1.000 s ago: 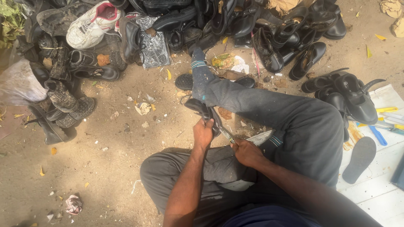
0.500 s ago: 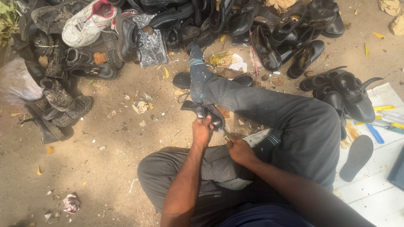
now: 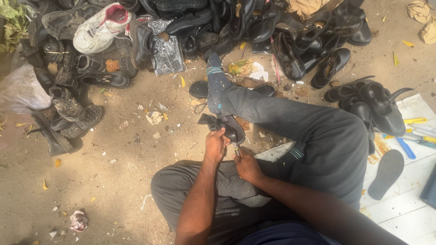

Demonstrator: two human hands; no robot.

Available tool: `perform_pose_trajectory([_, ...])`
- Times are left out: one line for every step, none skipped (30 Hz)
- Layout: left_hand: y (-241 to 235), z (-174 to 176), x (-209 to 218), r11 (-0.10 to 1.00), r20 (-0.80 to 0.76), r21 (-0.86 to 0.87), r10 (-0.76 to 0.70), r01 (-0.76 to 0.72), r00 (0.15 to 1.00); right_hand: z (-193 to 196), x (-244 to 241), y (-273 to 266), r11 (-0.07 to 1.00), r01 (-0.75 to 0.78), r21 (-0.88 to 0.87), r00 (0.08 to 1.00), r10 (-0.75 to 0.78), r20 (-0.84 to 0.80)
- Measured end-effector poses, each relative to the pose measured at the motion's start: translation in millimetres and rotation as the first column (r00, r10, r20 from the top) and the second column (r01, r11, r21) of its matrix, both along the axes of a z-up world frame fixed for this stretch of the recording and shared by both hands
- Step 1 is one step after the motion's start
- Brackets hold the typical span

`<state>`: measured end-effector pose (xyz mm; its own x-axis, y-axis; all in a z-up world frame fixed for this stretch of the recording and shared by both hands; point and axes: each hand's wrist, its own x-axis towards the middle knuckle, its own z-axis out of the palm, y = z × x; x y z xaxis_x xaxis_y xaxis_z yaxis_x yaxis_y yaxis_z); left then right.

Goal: The person sits on the ground and uses a metal tool to scrape and clean the sole of a black shoe held between their legs. They repeatedly scrape the sole surface and occasionally wipe it with their hand.

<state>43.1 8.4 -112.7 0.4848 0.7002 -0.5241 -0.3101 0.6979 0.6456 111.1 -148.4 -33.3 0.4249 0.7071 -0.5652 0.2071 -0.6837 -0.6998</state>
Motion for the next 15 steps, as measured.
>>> perform_pose_trajectory([-3, 0, -7, 0.998, -0.150, 0.054, 0.028, -0.020, 0.988, 10, -3, -8, 0.997, -0.081, 0.005, 0.997, 0.081, 0.008])
perform_pose_trajectory([-5, 0, -12, 0.993, -0.289, 0.113, 0.065, -0.033, 0.955, 19, -1, -23, 0.987, -0.162, 0.011, 0.986, 0.162, 0.024])
perform_pose_trajectory([-3, 0, -13, 0.984, -0.418, 0.174, 0.110, -0.040, 0.902, 27, 4, -31, 0.970, -0.243, 0.014, 0.969, 0.242, 0.040])
perform_pose_trajectory([-7, -2, -16, 0.957, -0.510, 0.286, 0.197, -0.051, 0.837, 32, 9, -39, 0.972, -0.235, 0.011, 0.970, 0.233, 0.074])
perform_pose_trajectory([-10, -4, -18, 0.918, -0.584, 0.395, 0.289, -0.046, 0.759, 36, 13, -45, 0.974, -0.227, 0.009, 0.969, 0.225, 0.107])
perform_pose_trajectory([-9, -4, -18, 0.864, -0.632, 0.503, 0.388, -0.027, 0.670, 40, 17, -45, 0.975, -0.220, 0.013, 0.966, 0.216, 0.145])
perform_pose_trajectory([-8, -4, -16, 0.840, -0.656, 0.542, 0.413, 0.014, 0.632, 43, 22, -40, 0.968, -0.245, 0.042, 0.949, 0.231, 0.215])
perform_pose_trajectory([-8, -4, -16, 0.814, -0.679, 0.577, 0.435, 0.063, 0.592, 45, 30, -32, 0.961, -0.269, 0.070, 0.929, 0.239, 0.281])
perform_pose_trajectory([-9, -2, -15, 0.787, -0.698, 0.607, 0.458, 0.114, 0.550, 48, 39, -23, 0.951, -0.293, 0.096, 0.906, 0.244, 0.345])
perform_pose_trajectory([-7, 3, -11, 0.821, -0.706, 0.567, 0.444, 0.065, 0.552, 51, 49, -7, 0.934, -0.356, 0.007, 0.877, 0.332, 0.347])
perform_pose_trajectory([-4, 8, -4, 0.852, -0.713, 0.523, 0.429, 0.015, 0.555, 52, 54, 9, 0.906, -0.416, -0.081, 0.843, 0.418, 0.340])
perform_pose_trajectory([0, 16, 2, 0.874, -0.714, 0.484, 0.419, -0.036, 0.561, 54, 55, 24, 0.890, -0.447, -0.093, 0.815, 0.447, 0.369])
perform_pose_trajectory([-1, 24, 3, 0.874, -0.705, 0.486, 0.404, -0.019, 0.583, 54, 55, 38, 0.873, -0.476, -0.106, 0.785, 0.476, 0.397])
perform_pose_trajectory([-3, 30, 3, 0.872, -0.693, 0.489, 0.391, -0.002, 0.606, 55, 57, 51, 0.856, -0.503, -0.121, 0.752, 0.502, 0.427])
perform_pose_trajectory([-3, 34, 4, 0.870, -0.681, 0.493, 0.376, 0.014, 0.628, 56, 58, 63, 0.857, -0.497, -0.137, 0.761, 0.506, 0.407])
